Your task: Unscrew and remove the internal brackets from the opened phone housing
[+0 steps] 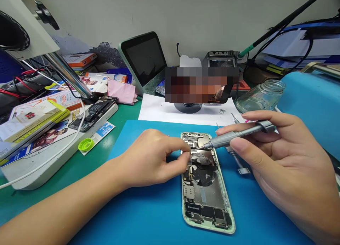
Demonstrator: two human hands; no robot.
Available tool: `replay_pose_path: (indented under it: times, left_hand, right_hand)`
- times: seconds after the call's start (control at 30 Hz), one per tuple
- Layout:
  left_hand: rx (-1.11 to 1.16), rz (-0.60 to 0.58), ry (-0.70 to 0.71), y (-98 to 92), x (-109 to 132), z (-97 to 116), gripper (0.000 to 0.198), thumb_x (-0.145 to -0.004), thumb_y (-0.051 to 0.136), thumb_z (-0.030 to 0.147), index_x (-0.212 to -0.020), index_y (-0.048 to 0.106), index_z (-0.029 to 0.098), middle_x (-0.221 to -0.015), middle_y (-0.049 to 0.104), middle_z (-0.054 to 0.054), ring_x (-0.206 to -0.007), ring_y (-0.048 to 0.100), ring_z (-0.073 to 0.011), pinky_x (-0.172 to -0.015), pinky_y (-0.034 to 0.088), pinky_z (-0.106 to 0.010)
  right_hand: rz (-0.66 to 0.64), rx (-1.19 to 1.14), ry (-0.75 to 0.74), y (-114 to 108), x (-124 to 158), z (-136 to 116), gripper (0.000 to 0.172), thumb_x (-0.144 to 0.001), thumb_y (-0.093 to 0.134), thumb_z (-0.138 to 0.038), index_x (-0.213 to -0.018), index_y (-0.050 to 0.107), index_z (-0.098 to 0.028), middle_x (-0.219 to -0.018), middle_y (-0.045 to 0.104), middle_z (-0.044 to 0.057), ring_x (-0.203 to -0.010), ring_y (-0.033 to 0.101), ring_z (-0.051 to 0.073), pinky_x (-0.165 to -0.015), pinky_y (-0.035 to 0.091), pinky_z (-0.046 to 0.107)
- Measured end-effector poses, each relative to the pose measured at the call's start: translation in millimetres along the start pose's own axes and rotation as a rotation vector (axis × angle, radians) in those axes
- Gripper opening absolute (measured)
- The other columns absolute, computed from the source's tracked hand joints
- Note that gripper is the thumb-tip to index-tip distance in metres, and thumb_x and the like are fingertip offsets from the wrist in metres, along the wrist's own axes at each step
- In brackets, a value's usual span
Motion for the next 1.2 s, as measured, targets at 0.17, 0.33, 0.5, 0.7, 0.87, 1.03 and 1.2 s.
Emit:
replay_pose_path:
  times: [0.17, 0.33, 0.5, 0.7, 0.87, 1.03, 1.2]
  left_hand:
    - [-0.006, 0.006, 0.008, -1.0, 1, 2, 0.021, -0.093, 0.06, 0.011, -0.092, 0.081, 0.009, -0.053, 0.034, 0.01, -0.046, 0.026, -0.0056, -0.047, 0.022, -0.023]
    - [-0.002, 0.0, 0.013, 0.2, 0, 2, 0.02, -0.092, 0.06, 0.01, -0.091, 0.079, 0.011, -0.054, 0.037, 0.01, -0.046, 0.029, -0.005, -0.047, 0.022, -0.022]
    - [-0.009, -0.007, 0.01, 0.8, 0, 1, 0.02, -0.093, 0.059, 0.012, -0.09, 0.079, 0.012, -0.054, 0.038, 0.01, -0.046, 0.029, -0.0057, -0.047, 0.022, -0.023]
    - [-0.013, -0.009, 0.017, 0.0, 0, 2, 0.021, -0.094, 0.059, 0.012, -0.092, 0.079, 0.012, -0.054, 0.04, 0.009, -0.047, 0.029, -0.0061, -0.047, 0.023, -0.023]
    - [-0.009, 0.01, 0.02, -1.1, 0, 2, 0.019, -0.094, 0.059, 0.012, -0.09, 0.078, 0.012, -0.055, 0.04, 0.01, -0.048, 0.03, -0.0053, -0.048, 0.023, -0.022]
    - [0.018, 0.034, 0.008, -2.4, -1, 1, 0.02, -0.093, 0.059, 0.01, -0.084, 0.077, 0.012, -0.055, 0.033, 0.01, -0.047, 0.025, -0.0048, -0.047, 0.02, -0.022]
    - [0.119, 0.028, -0.121, 0.6, 0, -10, 0.022, -0.095, 0.059, 0.015, -0.088, 0.079, 0.013, -0.053, 0.033, 0.01, -0.046, 0.026, -0.0047, -0.045, 0.019, -0.021]
  right_hand:
    - [-0.001, -0.013, 0.02, 2, 2, -1, 0.03, -0.093, 0.078, -0.027, -0.116, 0.061, -0.032, -0.095, 0.082, -0.003, -0.088, 0.081, 0.015, -0.072, 0.069, 0.018]
    - [-0.02, -0.019, 0.014, 4, 2, -2, 0.031, -0.092, 0.078, -0.026, -0.117, 0.06, -0.031, -0.096, 0.082, -0.003, -0.086, 0.081, 0.014, -0.072, 0.069, 0.019]
    - [-0.021, -0.023, 0.025, 3, 1, 0, 0.032, -0.093, 0.079, -0.027, -0.118, 0.06, -0.031, -0.098, 0.082, -0.002, -0.088, 0.081, 0.017, -0.073, 0.071, 0.024]
    - [-0.002, -0.03, 0.03, 0, 3, 1, 0.031, -0.092, 0.079, -0.027, -0.116, 0.06, -0.031, -0.096, 0.082, -0.001, -0.087, 0.082, 0.019, -0.073, 0.071, 0.027]
    - [-0.01, -0.038, 0.022, 2, 2, -1, 0.031, -0.092, 0.08, -0.027, -0.116, 0.061, -0.032, -0.097, 0.083, -0.002, -0.089, 0.081, 0.016, -0.073, 0.07, 0.022]
    - [0.003, -0.038, 0.022, 1, 1, -1, 0.031, -0.092, 0.08, -0.028, -0.116, 0.061, -0.031, -0.096, 0.082, -0.002, -0.088, 0.081, 0.016, -0.067, 0.068, 0.02]
    - [0.047, 0.007, 0.011, -3, 2, 1, 0.032, -0.091, 0.081, -0.031, -0.117, 0.062, -0.032, -0.097, 0.082, -0.001, -0.083, 0.08, 0.018, -0.046, 0.059, 0.019]
Point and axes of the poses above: each hand's wrist, its own x-axis away from the middle knuckle, its own y-axis out of the palm, z = x × y, the point moved 10 cm from there along -x, towards the middle knuckle
